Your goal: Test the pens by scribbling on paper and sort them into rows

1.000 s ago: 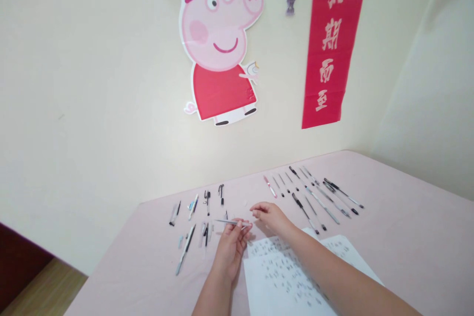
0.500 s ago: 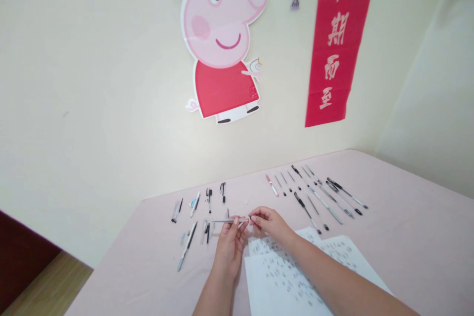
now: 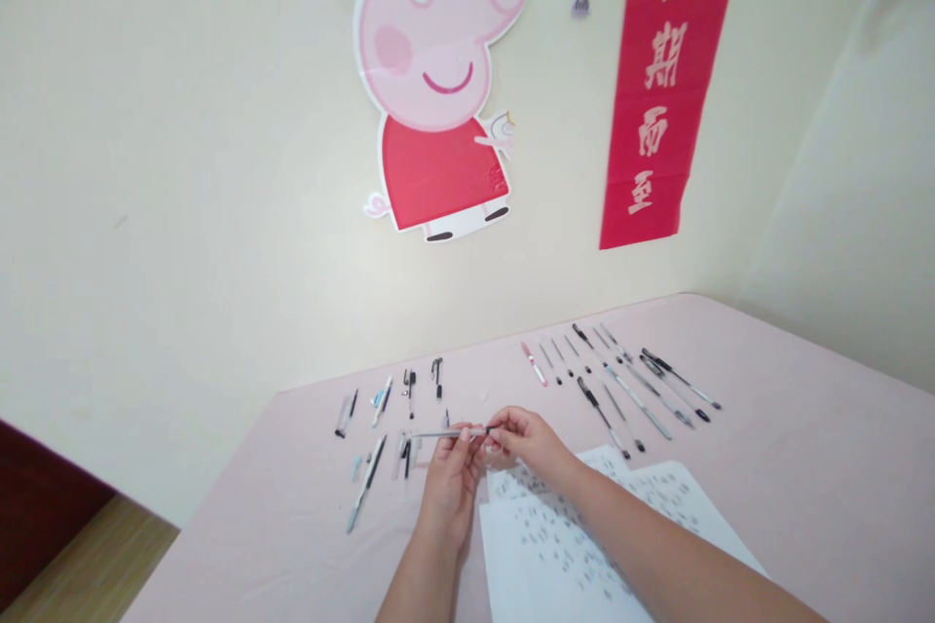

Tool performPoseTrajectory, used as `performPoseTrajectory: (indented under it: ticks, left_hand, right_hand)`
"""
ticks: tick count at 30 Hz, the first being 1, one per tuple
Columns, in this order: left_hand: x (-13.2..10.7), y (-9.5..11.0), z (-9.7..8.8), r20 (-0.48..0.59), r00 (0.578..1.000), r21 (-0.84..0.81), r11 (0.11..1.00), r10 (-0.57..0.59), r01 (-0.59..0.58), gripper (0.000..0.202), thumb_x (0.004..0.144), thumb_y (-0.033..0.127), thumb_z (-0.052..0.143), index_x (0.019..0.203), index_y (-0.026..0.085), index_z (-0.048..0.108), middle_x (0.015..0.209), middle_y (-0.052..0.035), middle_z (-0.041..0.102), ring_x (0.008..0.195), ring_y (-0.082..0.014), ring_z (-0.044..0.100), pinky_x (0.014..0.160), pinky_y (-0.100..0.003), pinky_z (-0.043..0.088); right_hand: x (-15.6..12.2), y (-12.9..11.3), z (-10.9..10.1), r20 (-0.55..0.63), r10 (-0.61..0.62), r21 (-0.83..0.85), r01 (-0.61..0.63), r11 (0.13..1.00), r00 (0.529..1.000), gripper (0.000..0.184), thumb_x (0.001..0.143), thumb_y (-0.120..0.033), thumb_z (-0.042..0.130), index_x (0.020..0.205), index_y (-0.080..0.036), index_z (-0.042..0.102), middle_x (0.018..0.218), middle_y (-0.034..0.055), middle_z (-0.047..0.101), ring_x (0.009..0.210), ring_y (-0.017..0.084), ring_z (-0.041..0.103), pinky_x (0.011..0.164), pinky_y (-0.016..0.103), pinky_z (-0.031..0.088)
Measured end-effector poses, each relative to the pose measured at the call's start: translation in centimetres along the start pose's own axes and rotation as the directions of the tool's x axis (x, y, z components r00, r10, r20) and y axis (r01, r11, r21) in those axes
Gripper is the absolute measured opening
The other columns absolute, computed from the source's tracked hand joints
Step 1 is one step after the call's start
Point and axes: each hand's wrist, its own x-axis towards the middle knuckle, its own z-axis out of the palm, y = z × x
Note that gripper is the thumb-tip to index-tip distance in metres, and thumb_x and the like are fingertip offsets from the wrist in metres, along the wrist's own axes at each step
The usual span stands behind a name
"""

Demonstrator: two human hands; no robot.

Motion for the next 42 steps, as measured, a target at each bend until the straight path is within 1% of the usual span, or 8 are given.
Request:
performPoseTrajectory:
  ticks: [4,9,14,18,24,29,34,42]
  left_hand:
    - [0.06,-0.21,-0.11,-0.007,1.000,0.009,1.000,0.019,-0.019,0.027,0.063,0.023,0.078,0.082,0.015,0.060,0.078,-0.0021,0.068,0.072,-0.0118,0.065,0.067,-0.021,0.052]
    - [0.13,-0.34,-0.34,-0.009,1.000,0.037,0.999,0.030,-0.029,0.027,0.062,0.022,0.078,0.082,0.014,0.062,0.083,-0.0031,0.069,0.075,-0.0106,0.065,0.066,-0.017,0.051]
    - [0.22,-0.32,-0.34,-0.006,1.000,0.048,0.998,0.031,-0.031,0.026,0.062,0.022,0.079,0.082,0.014,0.063,0.083,-0.0037,0.069,0.076,-0.0111,0.065,0.066,-0.018,0.051]
    - [0.25,-0.40,-0.42,-0.013,0.999,0.054,0.998,0.034,-0.033,0.024,0.063,0.021,0.078,0.081,0.014,0.064,0.083,-0.0041,0.069,0.076,-0.0116,0.065,0.066,-0.018,0.051]
    - [0.21,-0.45,-0.49,-0.008,0.999,0.057,0.998,0.032,-0.031,0.026,0.062,0.022,0.079,0.082,0.014,0.063,0.084,-0.0043,0.069,0.076,-0.0115,0.065,0.067,-0.018,0.051]
    - [0.15,-0.40,-0.35,-0.007,0.999,0.053,0.998,0.035,-0.034,0.025,0.062,0.021,0.078,0.081,0.014,0.064,0.083,-0.0042,0.070,0.074,-0.0109,0.065,0.068,-0.018,0.051]
    - [0.08,-0.37,-0.25,-0.004,0.999,0.076,0.996,0.043,-0.042,0.026,0.061,0.022,0.079,0.081,0.014,0.064,0.084,-0.0043,0.069,0.075,-0.0109,0.064,0.068,-0.018,0.050]
    - [-0.06,-0.30,-0.18,0.018,0.998,0.157,0.985,0.068,-0.070,0.030,0.060,0.028,0.079,0.082,0.014,0.063,0.083,-0.0041,0.069,0.076,-0.0123,0.063,0.070,-0.022,0.048]
  right_hand:
    - [-0.12,-0.20,-0.01,-0.004,0.011,0.012,-0.011,1.000,1.000,0.029,0.063,-0.039,0.071,0.076,-0.016,0.060,0.065,-0.0001,0.064,0.055,0.011,0.054,0.054,0.023,0.040]
    - [-0.21,-0.76,-0.09,-0.031,-0.016,-0.040,0.015,0.999,0.999,0.026,0.061,-0.035,0.073,0.075,-0.016,0.063,0.064,-0.0019,0.059,0.057,0.011,0.051,0.054,0.023,0.038]
    - [-0.07,-0.40,-0.10,-0.036,-0.020,-0.004,0.020,1.000,0.999,0.028,0.060,-0.037,0.074,0.074,-0.017,0.060,0.062,-0.0033,0.057,0.054,0.010,0.049,0.053,0.023,0.038]
    - [-0.06,-0.25,-0.09,-0.041,-0.024,-0.011,0.023,1.000,0.999,0.027,0.060,-0.036,0.073,0.073,-0.017,0.060,0.061,-0.0030,0.057,0.054,0.010,0.049,0.053,0.023,0.037]
    - [-0.29,-0.76,-0.05,-0.047,-0.003,-0.032,0.002,0.999,0.999,0.026,0.060,-0.036,0.073,0.071,-0.016,0.060,0.063,-0.0016,0.059,0.055,0.011,0.050,0.053,0.024,0.038]
    - [-0.33,-0.81,0.08,-0.058,0.009,-0.023,-0.010,1.000,0.998,0.026,0.060,-0.036,0.072,0.070,-0.016,0.059,0.060,-0.0019,0.060,0.053,0.010,0.050,0.052,0.023,0.038]
    - [-0.25,-0.71,0.02,-0.065,-0.018,-0.062,0.014,0.998,0.998,0.028,0.062,-0.040,0.072,0.068,-0.016,0.059,0.060,-0.0004,0.062,0.053,0.011,0.053,0.052,0.024,0.039]
    - [-0.23,-0.34,-0.35,-0.020,-0.056,-0.075,0.055,0.996,0.998,0.031,0.065,-0.044,0.071,0.067,-0.016,0.058,0.058,-0.0011,0.062,0.052,0.011,0.053,0.054,0.025,0.041]
